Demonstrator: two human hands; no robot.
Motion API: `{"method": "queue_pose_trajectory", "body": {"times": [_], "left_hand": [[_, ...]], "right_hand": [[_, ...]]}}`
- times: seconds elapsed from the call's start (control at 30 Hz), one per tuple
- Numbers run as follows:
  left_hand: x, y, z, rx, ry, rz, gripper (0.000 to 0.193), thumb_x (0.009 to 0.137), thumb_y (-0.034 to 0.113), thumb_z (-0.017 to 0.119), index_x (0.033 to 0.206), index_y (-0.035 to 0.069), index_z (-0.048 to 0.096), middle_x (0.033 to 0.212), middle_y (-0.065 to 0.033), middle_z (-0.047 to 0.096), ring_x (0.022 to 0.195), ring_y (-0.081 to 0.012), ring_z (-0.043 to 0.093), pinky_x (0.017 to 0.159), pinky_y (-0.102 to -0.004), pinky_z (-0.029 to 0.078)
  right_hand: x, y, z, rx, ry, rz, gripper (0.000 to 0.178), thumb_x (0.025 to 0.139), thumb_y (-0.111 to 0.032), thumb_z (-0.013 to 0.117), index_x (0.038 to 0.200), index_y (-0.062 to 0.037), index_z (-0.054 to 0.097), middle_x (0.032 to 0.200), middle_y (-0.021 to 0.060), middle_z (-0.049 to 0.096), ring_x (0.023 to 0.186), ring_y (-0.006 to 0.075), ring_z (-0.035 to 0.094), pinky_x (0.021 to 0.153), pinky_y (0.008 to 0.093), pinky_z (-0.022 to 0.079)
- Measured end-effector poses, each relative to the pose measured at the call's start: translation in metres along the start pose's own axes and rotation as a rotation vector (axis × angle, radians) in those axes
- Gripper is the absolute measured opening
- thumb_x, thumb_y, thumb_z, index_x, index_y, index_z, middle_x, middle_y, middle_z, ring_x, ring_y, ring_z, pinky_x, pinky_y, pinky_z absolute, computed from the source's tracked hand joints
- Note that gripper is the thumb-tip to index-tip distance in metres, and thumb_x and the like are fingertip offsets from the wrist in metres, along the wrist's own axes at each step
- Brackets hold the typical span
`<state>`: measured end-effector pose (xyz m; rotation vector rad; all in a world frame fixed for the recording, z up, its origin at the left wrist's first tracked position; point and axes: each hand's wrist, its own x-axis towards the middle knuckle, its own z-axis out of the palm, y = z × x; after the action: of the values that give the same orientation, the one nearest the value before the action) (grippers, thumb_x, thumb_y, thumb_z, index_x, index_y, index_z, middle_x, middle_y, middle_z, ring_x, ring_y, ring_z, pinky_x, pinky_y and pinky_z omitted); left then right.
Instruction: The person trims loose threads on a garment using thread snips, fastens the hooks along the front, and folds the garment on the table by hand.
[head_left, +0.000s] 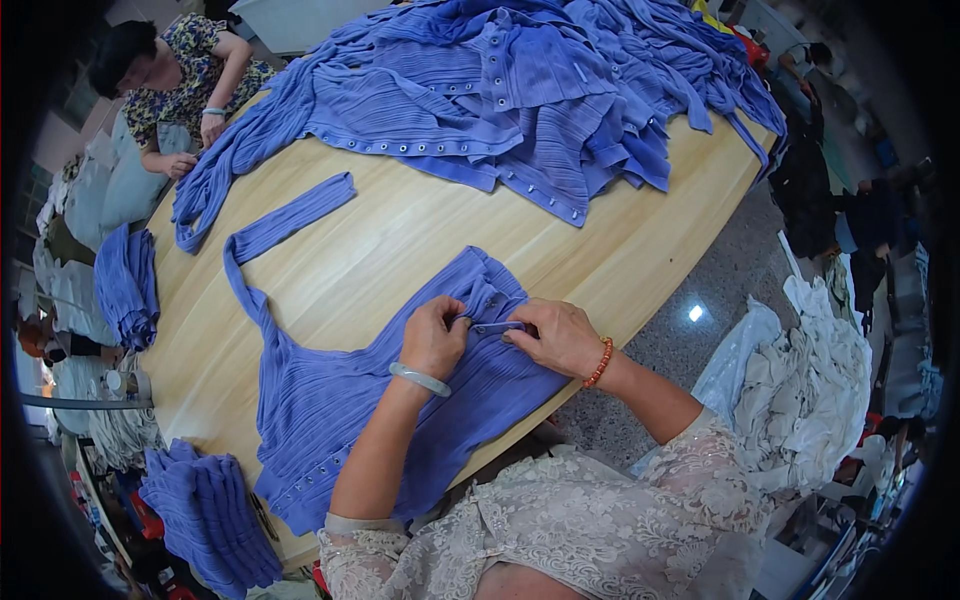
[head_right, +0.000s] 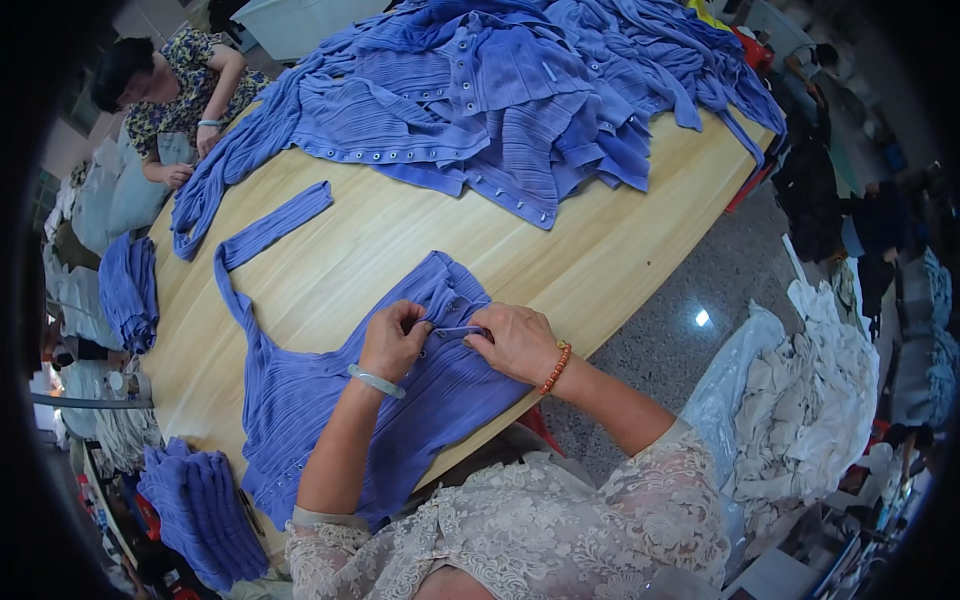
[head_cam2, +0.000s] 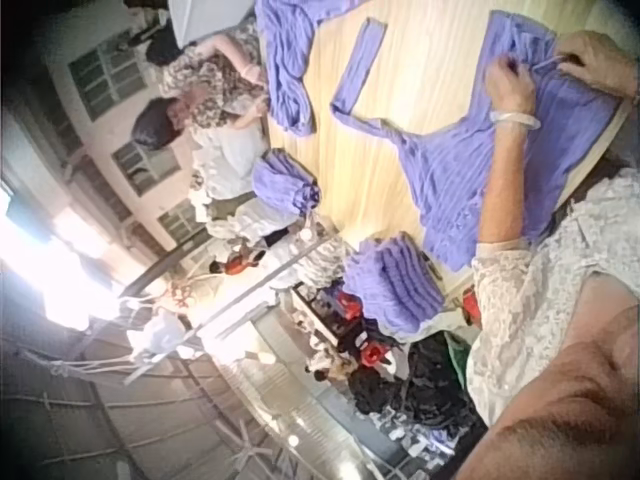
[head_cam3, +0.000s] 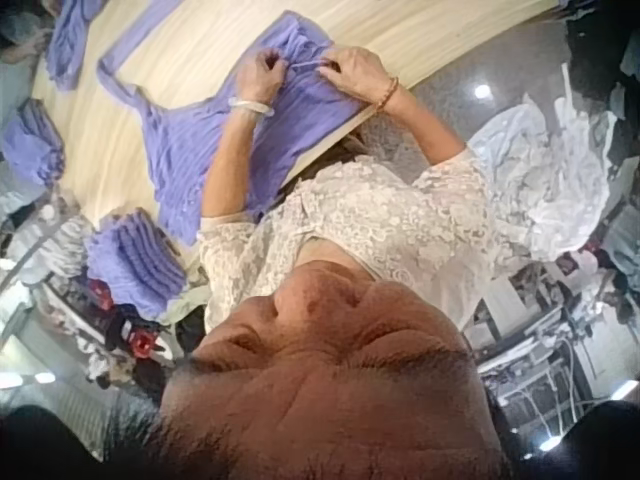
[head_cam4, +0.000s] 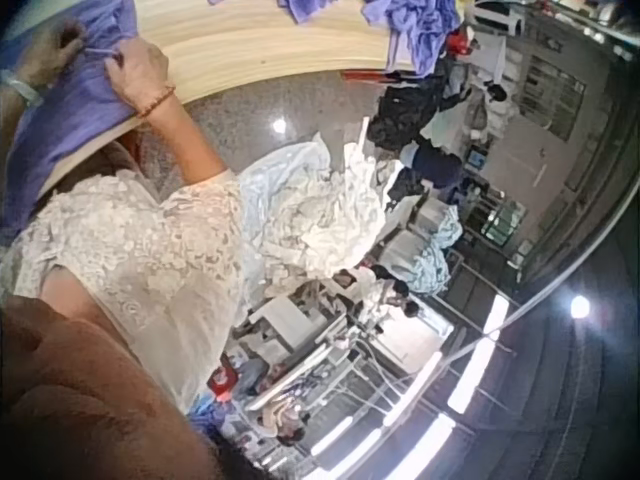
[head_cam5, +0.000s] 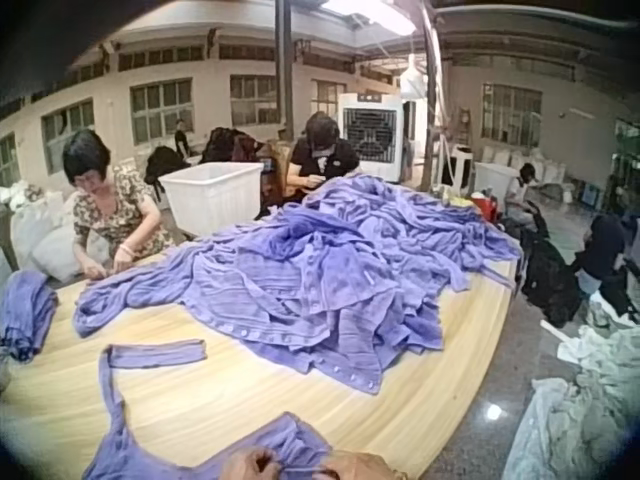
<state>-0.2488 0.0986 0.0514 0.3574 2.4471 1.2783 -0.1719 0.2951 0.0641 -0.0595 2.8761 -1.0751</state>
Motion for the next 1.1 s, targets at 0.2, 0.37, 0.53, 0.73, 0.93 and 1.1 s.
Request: {"method": "queue_pose_trajectory", "body": {"times": [0.2, 0.37, 0.53, 0.73, 0.93, 1.1], "left_hand": [[0.004, 0.027, 0.012, 0.273, 0.071, 0.112, 0.023, 0.078, 0.020, 0.075, 0.094, 0.004, 0.069, 0.087, -0.0121, 0.068, 0.083, -0.0318, 0.062, 0.073, -0.0444, 0.046], [0.013, 0.024, 0.023, 0.363, 0.054, 0.174, 0.020, 0.076, 0.016, 0.075, 0.091, 0.005, 0.070, 0.088, -0.0116, 0.070, 0.086, -0.0320, 0.064, 0.078, -0.0440, 0.045], [0.019, 0.015, 0.017, 0.161, -0.016, 0.098, 0.016, 0.079, 0.011, 0.071, 0.089, -0.002, 0.068, 0.077, -0.0121, 0.069, 0.068, -0.0204, 0.064, 0.065, -0.0330, 0.050], [0.021, 0.021, 0.013, 0.019, -0.148, 0.010, 0.014, 0.082, 0.009, 0.069, 0.088, -0.003, 0.067, 0.073, -0.0043, 0.064, 0.066, -0.0088, 0.054, 0.060, -0.0273, 0.046], [0.020, 0.012, 0.011, -0.091, -0.197, 0.021, 0.012, 0.084, 0.009, 0.068, 0.087, -0.003, 0.066, 0.071, 0.0009, 0.062, 0.065, -0.0054, 0.049, 0.058, -0.0243, 0.043], [-0.002, -0.001, -0.008, 0.059, 0.279, 0.349, 0.025, 0.080, 0.009, 0.073, 0.102, 0.001, 0.064, 0.093, -0.0144, 0.066, 0.085, -0.0253, 0.063, 0.074, -0.0356, 0.049]], "right_hand": [[-0.005, 0.005, -0.004, 0.054, 0.067, -0.080, 0.021, 0.085, -0.025, 0.070, 0.094, -0.0068, 0.071, 0.085, 0.0116, 0.065, 0.080, 0.0316, 0.065, 0.071, 0.0392, 0.051], [0.001, 0.004, 0.000, 0.169, 0.085, 0.002, 0.018, 0.085, -0.023, 0.069, 0.092, -0.0067, 0.072, 0.091, 0.0127, 0.068, 0.084, 0.0311, 0.067, 0.074, 0.0397, 0.053], [0.007, 0.001, 0.000, 0.251, 0.081, 0.041, 0.020, 0.083, -0.024, 0.072, 0.090, -0.0053, 0.071, 0.085, 0.0120, 0.070, 0.078, 0.0292, 0.069, 0.070, 0.0381, 0.054], [0.018, 0.010, 0.006, 0.299, 0.070, 0.151, 0.022, 0.079, -0.026, 0.075, 0.084, -0.0049, 0.070, 0.078, 0.0107, 0.071, 0.074, 0.0278, 0.069, 0.069, 0.0374, 0.054], [0.024, 0.004, -0.008, 0.168, -0.017, 0.224, 0.024, 0.076, -0.028, 0.078, 0.078, -0.0057, 0.071, 0.077, 0.0101, 0.071, 0.076, 0.0281, 0.069, 0.071, 0.0383, 0.054], [0.022, 0.004, -0.029, -0.108, -0.113, 0.228, 0.024, 0.077, -0.032, 0.076, 0.079, -0.0086, 0.072, 0.080, 0.0102, 0.071, 0.082, 0.0279, 0.069, 0.073, 0.0391, 0.053]]}}
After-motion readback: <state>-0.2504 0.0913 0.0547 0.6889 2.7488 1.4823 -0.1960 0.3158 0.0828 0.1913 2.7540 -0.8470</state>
